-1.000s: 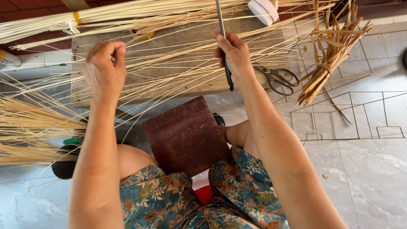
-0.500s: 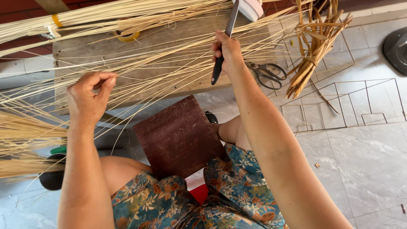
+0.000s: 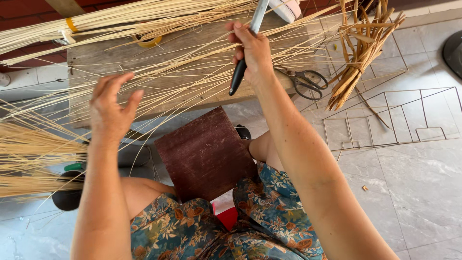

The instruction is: The person sits on the floor and prepares thin bamboo strips by shaving them with a knife and cutting them with scissors. They then begin weaving the strips by hand, interlacing them into a small mat-like structure.

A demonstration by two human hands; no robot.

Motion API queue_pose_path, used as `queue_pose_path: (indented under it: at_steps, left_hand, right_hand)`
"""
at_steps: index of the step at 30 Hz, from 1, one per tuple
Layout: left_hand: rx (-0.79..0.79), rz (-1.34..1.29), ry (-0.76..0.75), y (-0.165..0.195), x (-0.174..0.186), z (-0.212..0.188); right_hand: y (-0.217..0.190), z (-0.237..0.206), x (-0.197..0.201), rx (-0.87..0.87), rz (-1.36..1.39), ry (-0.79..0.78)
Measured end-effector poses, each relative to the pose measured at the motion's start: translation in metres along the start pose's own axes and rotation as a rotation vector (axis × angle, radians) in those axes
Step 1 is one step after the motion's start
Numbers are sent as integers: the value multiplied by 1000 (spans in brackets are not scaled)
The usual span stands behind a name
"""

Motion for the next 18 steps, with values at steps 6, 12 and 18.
queue_pose_path:
  at_steps: [6, 12, 18]
  left_hand:
    - [-295, 145, 149, 42, -49, 36]
    - [-234, -33, 0, 61, -65, 48]
    - [-224, -144, 19, 45, -70, 47]
  right_hand:
    - [2, -42, -21, -4, 7, -160]
    - [-14, -48, -8, 16, 18, -214]
    - [-59, -49, 58, 208, 22, -118]
Point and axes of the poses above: each hand's wrist, its own z-axis towards the middle knuckle, its own x-axis out of the back of the hand, y = z × x, the point moved 1 cm from there along z, towards the middle knuckle, and after that the axes turned 7 degrees about -x, right-handed, at the moved point
